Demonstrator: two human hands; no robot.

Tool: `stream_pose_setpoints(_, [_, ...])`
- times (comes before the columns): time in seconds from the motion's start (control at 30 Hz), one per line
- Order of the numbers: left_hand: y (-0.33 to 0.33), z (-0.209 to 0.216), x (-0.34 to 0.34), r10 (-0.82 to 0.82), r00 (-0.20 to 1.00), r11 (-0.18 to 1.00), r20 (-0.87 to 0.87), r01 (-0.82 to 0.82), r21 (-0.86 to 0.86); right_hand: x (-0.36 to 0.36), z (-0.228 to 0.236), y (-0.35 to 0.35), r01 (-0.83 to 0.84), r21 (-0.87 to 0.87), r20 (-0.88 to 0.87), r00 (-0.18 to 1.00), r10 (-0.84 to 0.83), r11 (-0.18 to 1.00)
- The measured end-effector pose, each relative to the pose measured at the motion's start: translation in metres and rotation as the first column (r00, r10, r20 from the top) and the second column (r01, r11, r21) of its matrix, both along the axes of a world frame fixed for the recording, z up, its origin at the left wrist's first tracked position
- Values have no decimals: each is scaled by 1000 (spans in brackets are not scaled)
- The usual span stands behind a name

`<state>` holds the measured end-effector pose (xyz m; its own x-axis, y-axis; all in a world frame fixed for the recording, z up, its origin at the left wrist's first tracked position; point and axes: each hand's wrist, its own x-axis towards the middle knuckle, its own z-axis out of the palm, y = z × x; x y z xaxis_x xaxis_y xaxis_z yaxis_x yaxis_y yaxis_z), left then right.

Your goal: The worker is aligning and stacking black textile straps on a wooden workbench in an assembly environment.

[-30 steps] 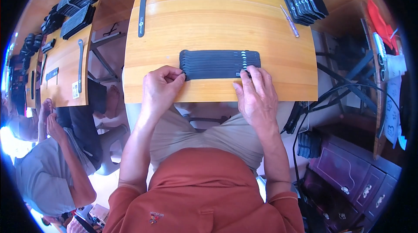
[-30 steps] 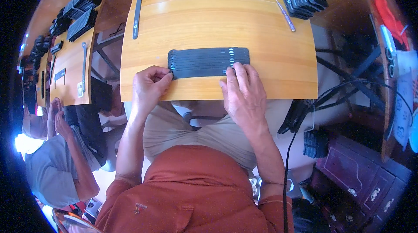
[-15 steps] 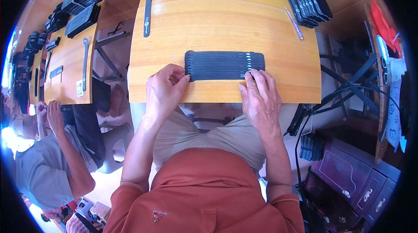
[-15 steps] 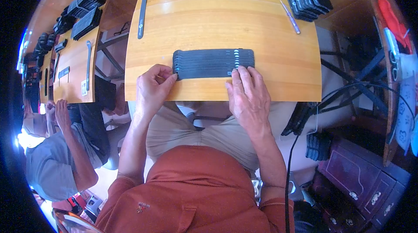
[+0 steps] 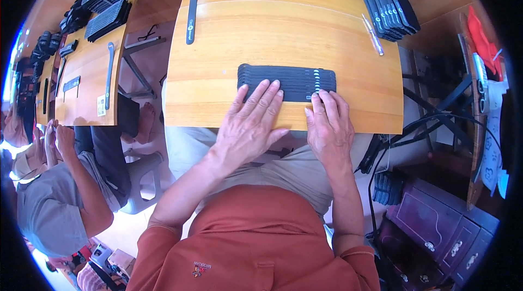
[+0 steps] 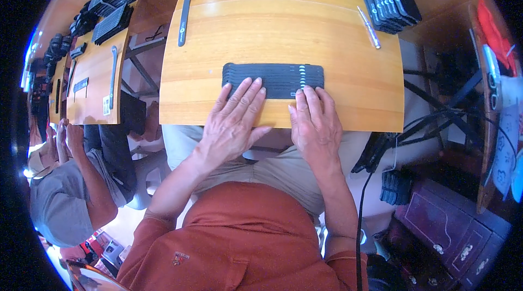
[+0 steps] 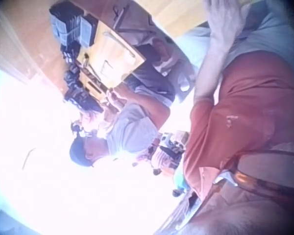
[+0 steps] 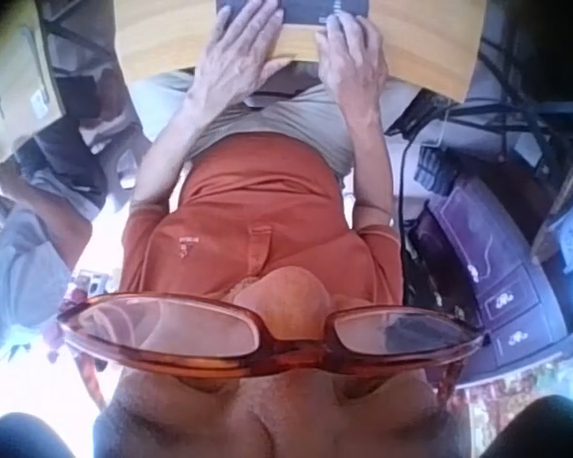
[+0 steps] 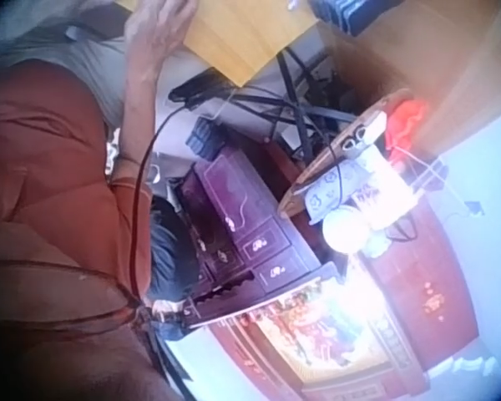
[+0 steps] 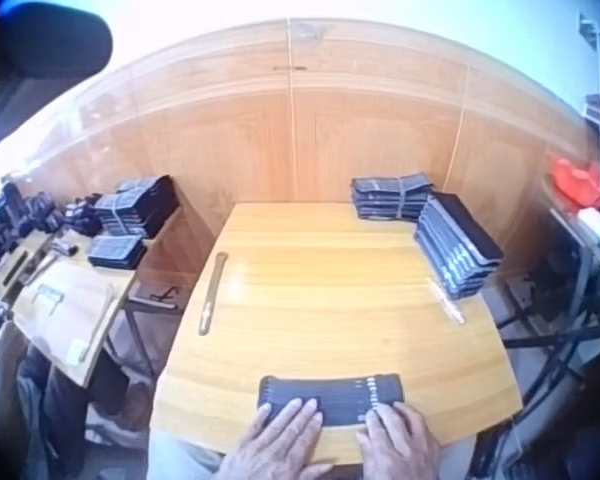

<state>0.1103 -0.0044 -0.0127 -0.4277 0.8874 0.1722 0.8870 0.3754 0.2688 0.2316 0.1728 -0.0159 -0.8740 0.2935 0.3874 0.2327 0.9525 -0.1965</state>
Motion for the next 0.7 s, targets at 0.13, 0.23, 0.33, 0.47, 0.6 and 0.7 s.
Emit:
stream_pose_setpoints(0.13, [-25, 0, -17, -3, 1000, 999, -26, 2, -53, 0, 3, 1, -8, -28, 2, 1000, 8, 1000])
stream_pose_setpoints(0.23, [-35, 0, -24, -33, 998, 996, -53, 29, -88, 0, 2, 0, 19, -16, 30, 999, -18, 1000])
stream_pose_setpoints(0.33, [-38, -2, -24, -29, 996, 995, -82, 21, -95, -15, 12, -16, 45, 80, 136, 989, -56, 996])
stream_pose_setpoints(0.47, [-41, 3, -23, -21, 996, 996, -84, 14, -87, -23, 3, -35, -198, -88, 115, 972, 207, 976])
stream_pose_setpoints(0.6, [-62, 8, -38, -86, 995, 993, -47, 82, -81, -1, -4, -7, -125, -73, 203, 969, 138, 989])
stream_pose_setpoints(0.7, [-76, 11, -55, -113, 992, 992, 64, 116, -46, 6, -4, 2, -82, -106, 193, 976, 101, 991])
